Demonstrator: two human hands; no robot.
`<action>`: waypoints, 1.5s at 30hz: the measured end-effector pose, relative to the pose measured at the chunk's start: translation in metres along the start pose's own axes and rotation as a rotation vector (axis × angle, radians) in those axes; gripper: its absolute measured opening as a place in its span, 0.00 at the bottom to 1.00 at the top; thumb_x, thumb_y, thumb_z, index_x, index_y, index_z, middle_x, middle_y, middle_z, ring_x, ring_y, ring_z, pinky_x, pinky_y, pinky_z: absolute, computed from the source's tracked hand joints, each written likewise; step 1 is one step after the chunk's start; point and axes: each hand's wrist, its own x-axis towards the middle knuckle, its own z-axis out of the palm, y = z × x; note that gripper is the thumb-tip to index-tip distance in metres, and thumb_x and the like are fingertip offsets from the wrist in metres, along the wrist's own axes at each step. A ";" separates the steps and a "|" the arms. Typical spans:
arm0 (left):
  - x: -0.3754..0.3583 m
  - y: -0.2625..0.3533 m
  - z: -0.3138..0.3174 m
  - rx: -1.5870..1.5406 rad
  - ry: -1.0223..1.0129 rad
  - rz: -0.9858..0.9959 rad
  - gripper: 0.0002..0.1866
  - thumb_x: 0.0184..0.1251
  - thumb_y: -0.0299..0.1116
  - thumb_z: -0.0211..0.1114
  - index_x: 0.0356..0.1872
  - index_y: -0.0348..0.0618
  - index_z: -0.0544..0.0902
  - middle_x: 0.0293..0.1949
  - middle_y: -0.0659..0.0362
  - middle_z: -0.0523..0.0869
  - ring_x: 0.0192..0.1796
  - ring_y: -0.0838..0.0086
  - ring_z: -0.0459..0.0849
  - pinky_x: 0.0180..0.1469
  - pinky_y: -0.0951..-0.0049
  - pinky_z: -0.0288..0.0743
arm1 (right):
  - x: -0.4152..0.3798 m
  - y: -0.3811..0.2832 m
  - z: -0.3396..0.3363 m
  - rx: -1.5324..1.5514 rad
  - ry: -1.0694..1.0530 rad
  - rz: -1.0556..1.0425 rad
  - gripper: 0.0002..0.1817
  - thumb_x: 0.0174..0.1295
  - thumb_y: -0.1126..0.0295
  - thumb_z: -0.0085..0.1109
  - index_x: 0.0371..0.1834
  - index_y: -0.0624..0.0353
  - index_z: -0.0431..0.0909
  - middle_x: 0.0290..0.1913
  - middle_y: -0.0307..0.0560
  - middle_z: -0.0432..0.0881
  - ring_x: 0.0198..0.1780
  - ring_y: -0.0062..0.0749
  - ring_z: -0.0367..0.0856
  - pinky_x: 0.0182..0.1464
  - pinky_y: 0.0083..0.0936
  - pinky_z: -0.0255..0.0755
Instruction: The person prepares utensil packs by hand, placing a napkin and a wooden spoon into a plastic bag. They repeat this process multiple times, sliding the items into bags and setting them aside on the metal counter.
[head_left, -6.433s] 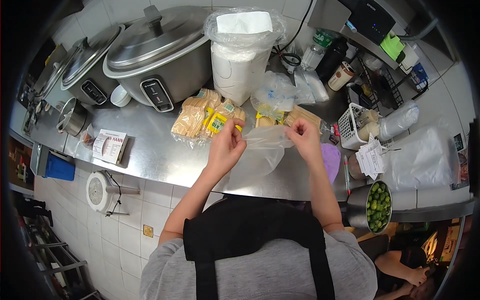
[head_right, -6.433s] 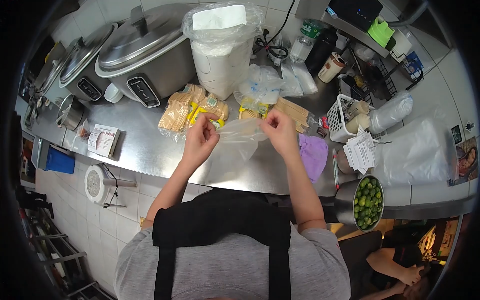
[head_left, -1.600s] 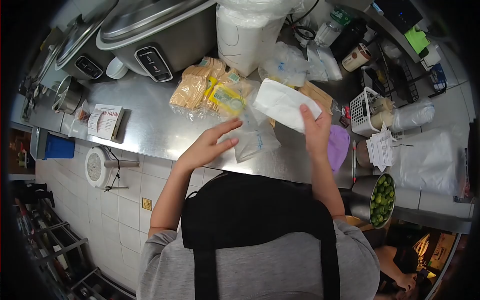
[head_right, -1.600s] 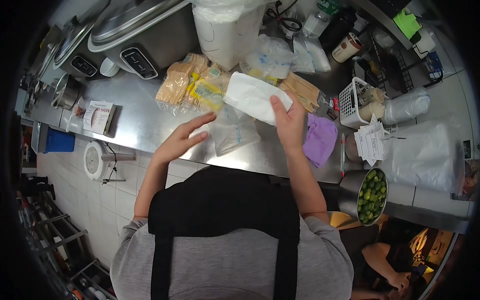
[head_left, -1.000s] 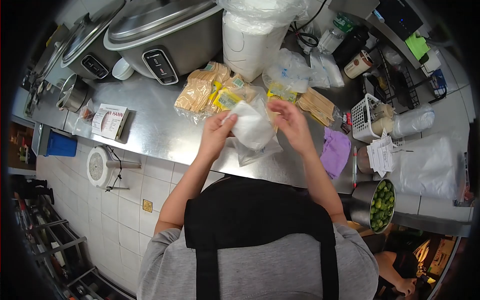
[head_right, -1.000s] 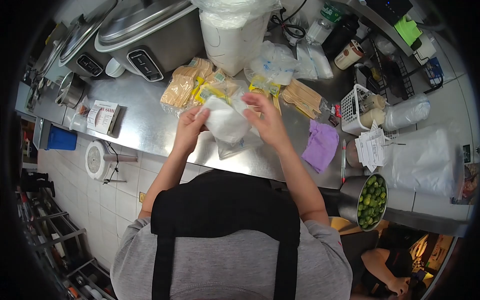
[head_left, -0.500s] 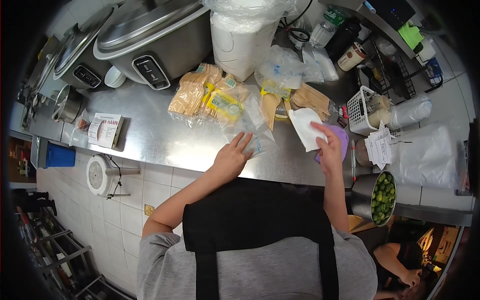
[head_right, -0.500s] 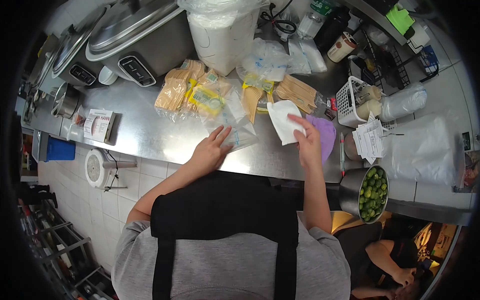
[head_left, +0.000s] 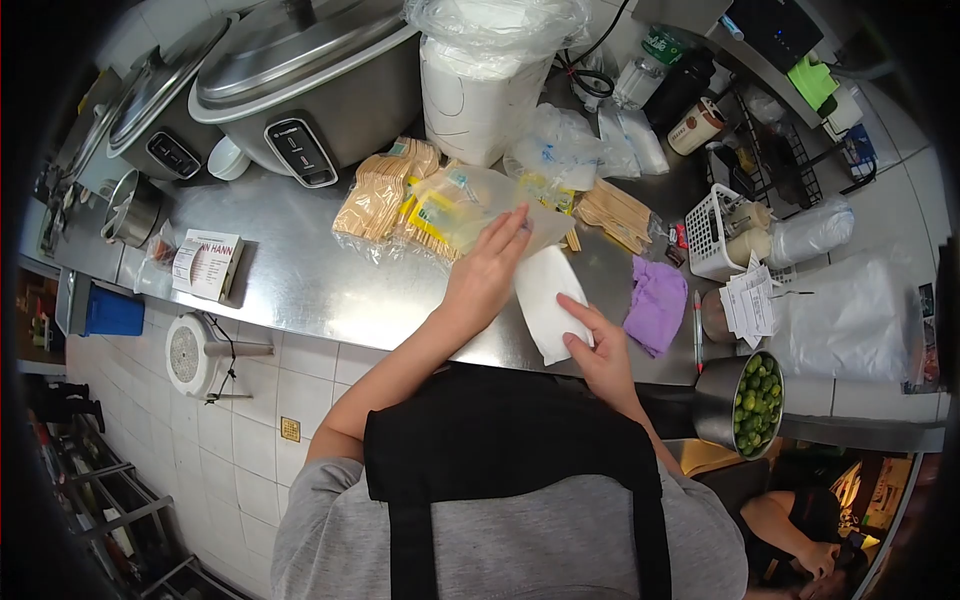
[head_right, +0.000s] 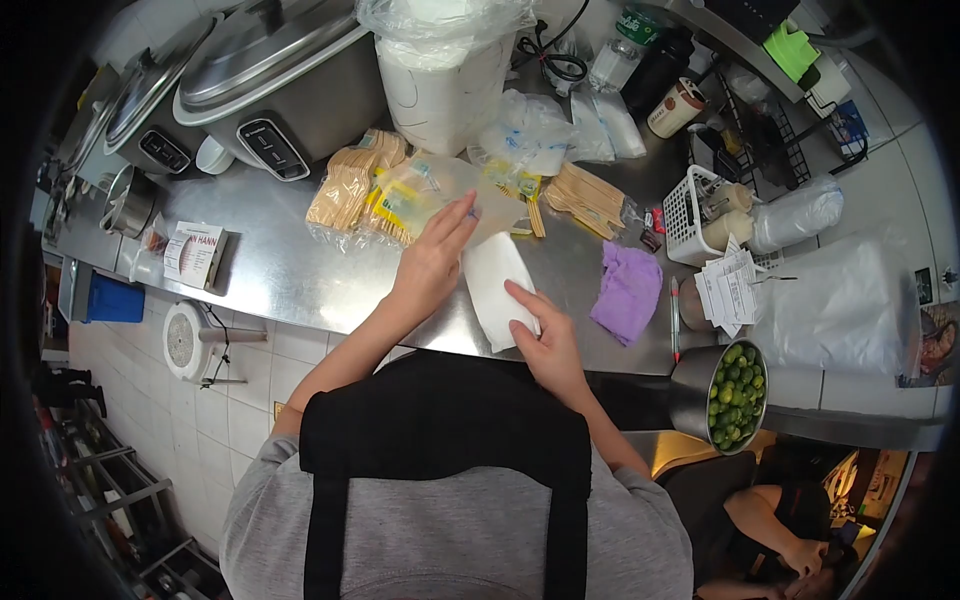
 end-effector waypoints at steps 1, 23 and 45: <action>-0.002 0.002 0.001 0.036 -0.070 0.048 0.25 0.42 0.15 0.51 0.48 0.35 0.72 0.60 0.54 0.65 0.59 0.58 0.67 0.49 0.69 0.72 | 0.000 -0.002 -0.001 0.087 0.017 0.012 0.23 0.50 0.83 0.46 0.53 0.65 0.69 0.44 0.52 0.74 0.46 0.27 0.72 0.48 0.17 0.63; -0.035 0.063 0.013 0.001 -0.247 0.576 0.18 0.48 0.24 0.54 0.44 0.33 0.74 0.64 0.52 0.59 0.64 0.60 0.60 0.46 0.77 0.75 | 0.083 0.087 0.023 0.426 -0.003 -0.006 0.28 0.53 0.77 0.51 0.60 0.63 0.59 0.56 0.46 0.64 0.59 0.29 0.61 0.57 0.22 0.59; -0.025 -0.027 0.002 -1.743 0.258 -0.926 0.23 0.60 0.37 0.57 0.55 0.39 0.65 0.49 0.57 0.75 0.53 0.69 0.72 0.57 0.67 0.64 | 0.080 0.031 0.061 0.090 -0.053 -0.102 0.17 0.49 0.78 0.53 0.45 0.61 0.72 0.42 0.42 0.73 0.44 0.21 0.70 0.45 0.19 0.64</action>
